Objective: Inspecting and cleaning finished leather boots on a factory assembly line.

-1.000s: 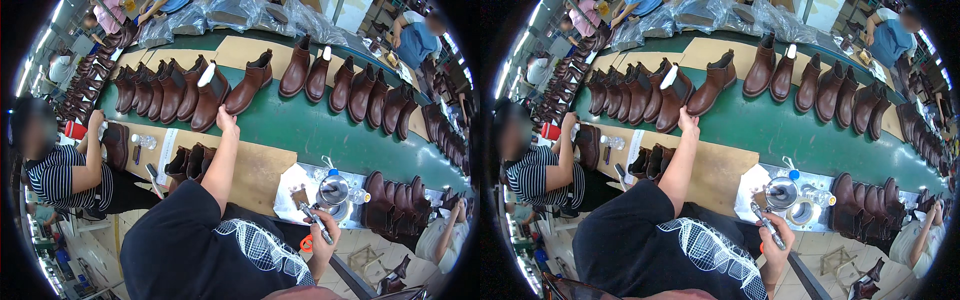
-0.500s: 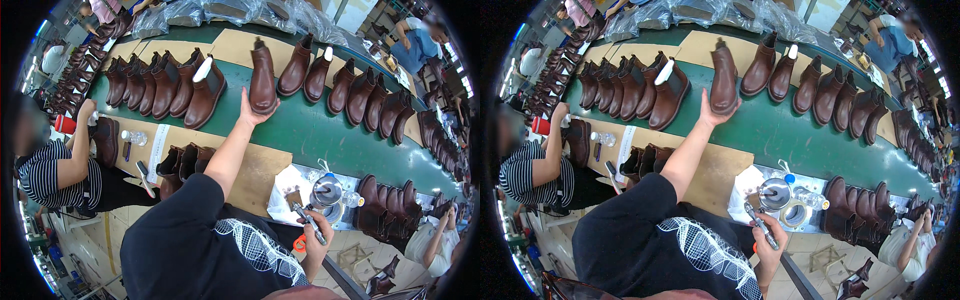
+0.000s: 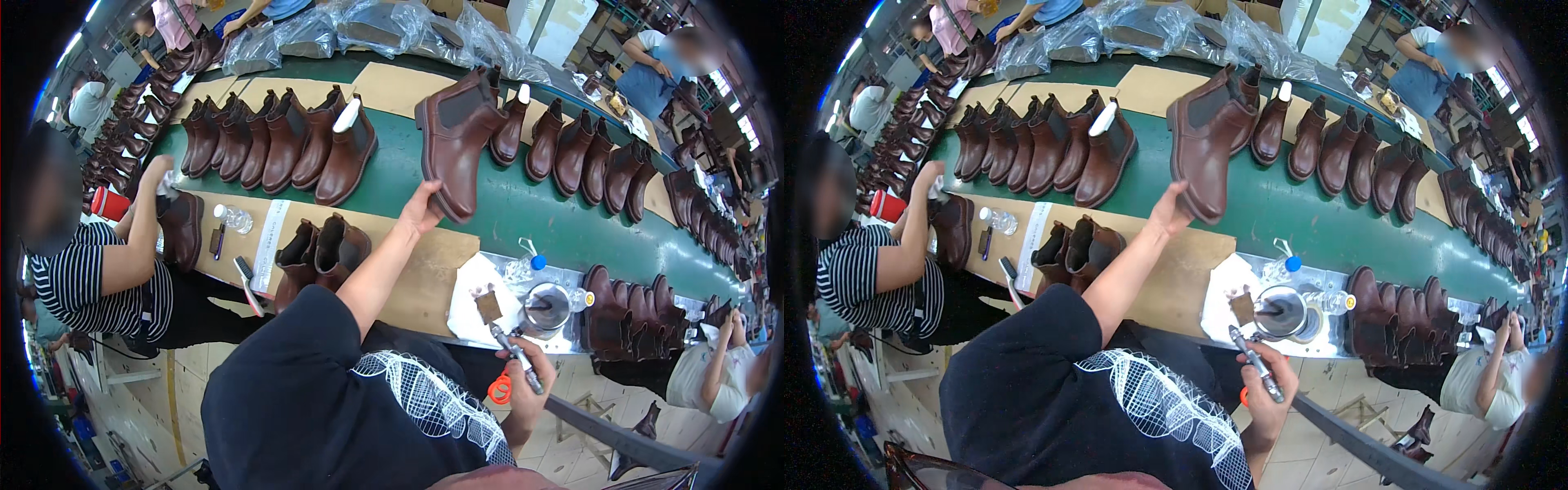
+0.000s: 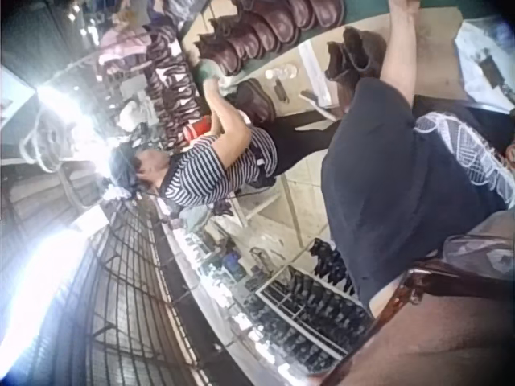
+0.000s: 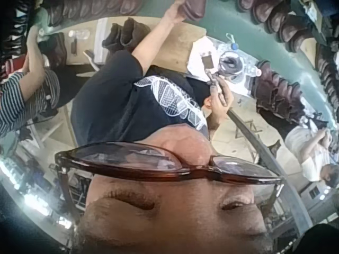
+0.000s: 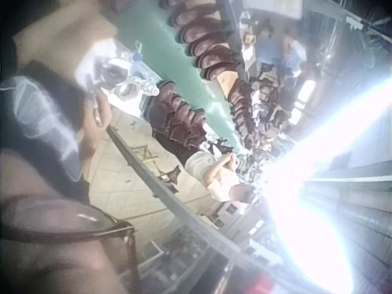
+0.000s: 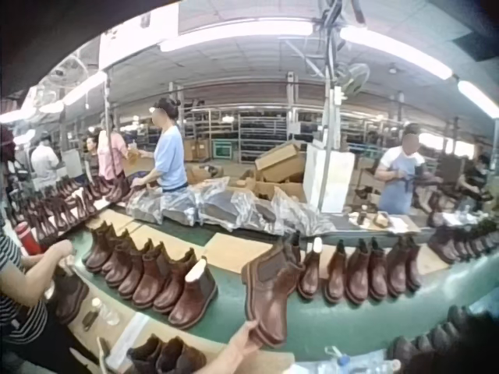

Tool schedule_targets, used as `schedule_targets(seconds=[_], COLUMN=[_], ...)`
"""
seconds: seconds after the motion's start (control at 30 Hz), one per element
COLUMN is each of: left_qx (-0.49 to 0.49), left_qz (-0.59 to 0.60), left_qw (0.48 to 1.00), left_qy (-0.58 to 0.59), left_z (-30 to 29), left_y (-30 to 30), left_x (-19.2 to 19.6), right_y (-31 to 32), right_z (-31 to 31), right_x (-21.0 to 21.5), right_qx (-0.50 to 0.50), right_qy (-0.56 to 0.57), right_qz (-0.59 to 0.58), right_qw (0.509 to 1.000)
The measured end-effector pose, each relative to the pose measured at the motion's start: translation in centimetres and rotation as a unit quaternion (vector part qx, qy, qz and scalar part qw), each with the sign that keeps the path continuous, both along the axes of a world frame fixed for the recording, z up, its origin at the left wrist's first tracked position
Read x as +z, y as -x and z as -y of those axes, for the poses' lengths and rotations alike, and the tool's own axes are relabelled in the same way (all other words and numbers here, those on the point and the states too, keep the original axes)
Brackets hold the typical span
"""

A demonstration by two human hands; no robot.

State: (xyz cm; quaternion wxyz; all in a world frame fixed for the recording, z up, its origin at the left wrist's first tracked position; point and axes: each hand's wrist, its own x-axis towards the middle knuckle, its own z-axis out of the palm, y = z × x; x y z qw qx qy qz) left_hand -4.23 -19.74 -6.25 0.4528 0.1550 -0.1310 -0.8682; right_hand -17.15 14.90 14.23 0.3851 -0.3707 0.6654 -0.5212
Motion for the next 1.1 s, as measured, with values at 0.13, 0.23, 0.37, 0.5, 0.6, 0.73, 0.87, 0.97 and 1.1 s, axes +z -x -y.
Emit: schedule_targets(seconds=[0.13,0.23,0.37,0.5,0.6,0.73,0.87,0.97,1.1], left_qx=[-0.088,-0.169,-0.103,-0.095,-0.102,-0.099,-0.09,-0.1,-0.088], left_qz=[0.132,0.286,0.288,0.326,0.301,0.297,0.277,0.3,0.294], left_qw=[0.97,0.902,0.884,0.868,0.878,0.87,0.88,0.868,0.867], left_qy=[0.184,0.276,0.353,0.362,0.358,0.38,0.376,0.384,0.392], left_z=[-5.8,-8.0,-12.2,-15.8,-17.6,-18.4,-18.8,-18.8,-18.8], left_y=[-3.7,-4.6,-5.2,-5.7,-6.1,-6.9,-7.4,-7.5,-7.5], left_x=[7.8,8.3,5.4,3.8,3.6,3.2,3.5,4.4,4.5], right_y=[0.8,1.0,0.6,-0.8,-0.8,-1.2,-2.0,-2.3,-3.4], right_z=[-2.1,-1.9,-0.9,0.2,1.0,2.0,1.7,1.2,1.0], right_x=[0.3,3.3,6.5,8.8,9.2,8.4,8.1,7.6,7.7], right_qx=[-0.009,0.003,0.011,-0.027,-0.023,-0.023,-0.02,-0.006,0.003], right_qy=[0.084,0.152,0.198,0.2,0.235,0.259,0.231,0.217,0.217], right_qz=[-0.05,-0.105,-0.208,-0.175,-0.203,-0.208,-0.189,-0.169,-0.181], right_qw=[0.995,0.983,0.958,0.964,0.95,0.943,0.954,0.961,0.959])
